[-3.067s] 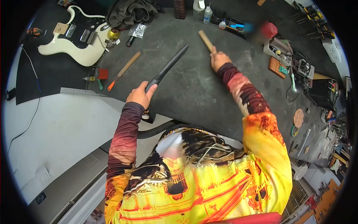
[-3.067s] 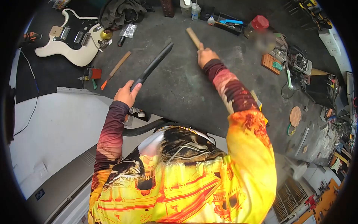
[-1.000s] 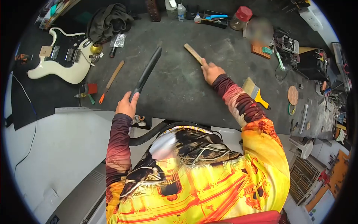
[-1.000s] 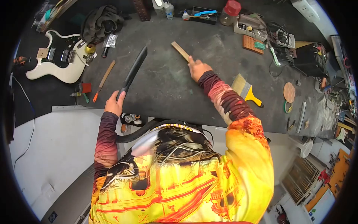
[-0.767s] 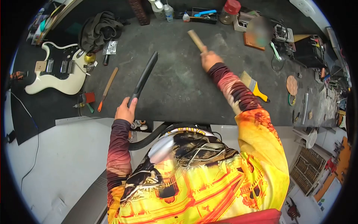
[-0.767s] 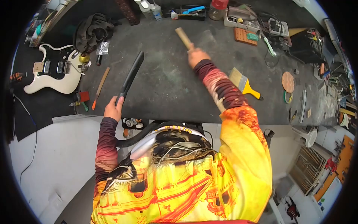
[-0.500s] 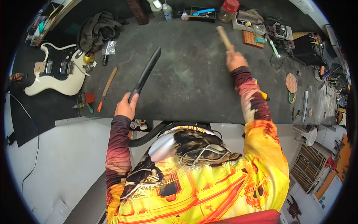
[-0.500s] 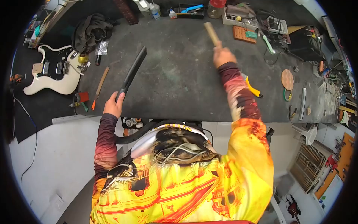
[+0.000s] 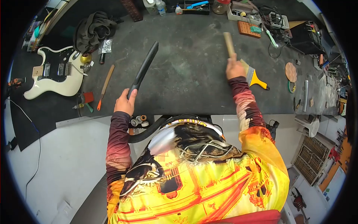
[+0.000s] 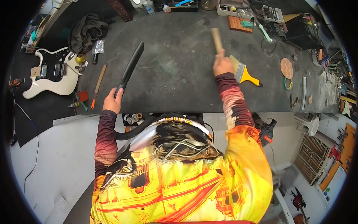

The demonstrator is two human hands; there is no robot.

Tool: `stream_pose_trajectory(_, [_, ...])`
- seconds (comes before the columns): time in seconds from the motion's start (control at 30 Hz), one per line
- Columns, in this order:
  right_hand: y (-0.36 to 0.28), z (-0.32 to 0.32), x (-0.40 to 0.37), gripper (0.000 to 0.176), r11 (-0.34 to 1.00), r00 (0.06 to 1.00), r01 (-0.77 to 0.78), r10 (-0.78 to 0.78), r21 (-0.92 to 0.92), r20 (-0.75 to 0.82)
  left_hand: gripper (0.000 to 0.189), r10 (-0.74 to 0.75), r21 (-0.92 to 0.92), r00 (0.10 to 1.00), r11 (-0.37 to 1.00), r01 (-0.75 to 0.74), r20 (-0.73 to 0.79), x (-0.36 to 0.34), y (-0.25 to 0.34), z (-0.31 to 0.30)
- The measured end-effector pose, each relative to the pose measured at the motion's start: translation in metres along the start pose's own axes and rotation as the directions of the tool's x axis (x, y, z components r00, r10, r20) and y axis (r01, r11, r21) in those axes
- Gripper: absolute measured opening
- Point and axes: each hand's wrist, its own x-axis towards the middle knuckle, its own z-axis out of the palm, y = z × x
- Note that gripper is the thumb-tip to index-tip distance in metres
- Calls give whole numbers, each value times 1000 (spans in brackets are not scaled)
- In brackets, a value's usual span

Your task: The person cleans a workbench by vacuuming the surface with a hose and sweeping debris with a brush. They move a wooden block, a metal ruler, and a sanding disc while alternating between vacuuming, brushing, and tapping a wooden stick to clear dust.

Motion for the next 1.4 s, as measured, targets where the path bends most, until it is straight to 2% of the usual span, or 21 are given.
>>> stream_pose_trajectory(0.03, [17,10,1,48,999,999,-46,46,-15,8,65,-19,0,999,1000,19,28,0,2,-2])
stream_pose_trajectory(0.13, [-32,17,-40,48,989,989,-140,141,-43,43,66,0,9,997,1000,-1,73,-2,2,3])
stream_pose_trajectory(0.2, [-67,17,-76,49,996,986,-79,73,40,147,66,42,22,995,999,-44,93,-6,1,8])
stream_pose_trajectory(0.23, [-81,19,-95,50,998,989,-48,41,45,142,66,59,39,987,997,-66,150,-5,4,11])
stream_pose_trajectory(0.33, [-76,-5,-98,49,990,964,113,-130,85,234,65,95,60,964,992,-113,247,-2,19,15])
stream_pose_trajectory(0.4, [-48,-19,-82,45,997,997,-67,66,43,30,64,152,66,953,982,-174,262,0,28,13])
stream_pose_trajectory(0.43, [-35,-30,-70,43,975,974,-221,219,22,62,64,128,65,940,986,-156,316,2,36,6])
stream_pose_trajectory(0.5, [-23,-1,-82,44,972,972,-234,234,-6,-9,64,158,67,934,980,-189,322,12,38,10])
stream_pose_trajectory(0.57, [-44,10,-93,44,968,967,-253,252,-1,-33,65,177,90,916,971,-222,360,20,46,11])
stream_pose_trajectory(0.67, [-77,14,-116,44,958,961,-274,275,79,6,67,231,111,898,950,-291,376,28,69,8])
stream_pose_trajectory(0.73, [-87,5,-130,44,982,983,-127,106,141,153,69,262,118,890,938,-326,375,46,68,20])
stream_pose_trajectory(0.77, [-79,-3,-125,44,991,985,-97,82,91,151,70,297,115,888,928,-356,350,52,69,21])
stream_pose_trajectory(0.87, [-38,-18,-105,44,973,972,-225,222,43,77,71,298,119,883,925,-362,363,50,74,14])
stream_pose_trajectory(0.93, [-50,-1,-115,43,971,971,-236,235,33,35,70,294,139,883,921,-364,365,51,74,10])
stream_pose_trajectory(1.0, [-74,10,-116,42,930,931,-364,365,50,-26,69,315,138,886,915,-378,341,49,71,6])
stream_pose_trajectory(1.07, [-89,19,-129,44,937,941,-337,339,96,-3,68,319,154,888,910,-384,331,46,59,-2])
stream_pose_trajectory(1.17, [-64,-10,-131,46,991,985,-107,116,-76,130,68,340,130,893,911,-390,296,50,54,-1])
stream_pose_trajectory(1.2, [-44,-19,-126,46,990,985,-112,121,-82,122,68,346,127,887,908,-399,307,50,53,0])
stream_pose_trajectory(1.27, [-15,-25,-105,47,959,958,-274,279,-71,67,68,349,122,883,907,-402,314,51,54,-3])
stream_pose_trajectory(1.3, [-23,-15,-101,47,936,934,-343,350,-81,79,68,340,116,881,911,-396,330,48,58,-6])
stream_pose_trajectory(1.4, [-97,8,-127,48,928,923,-366,371,-64,103,69,349,114,875,907,-406,336,51,56,-2])
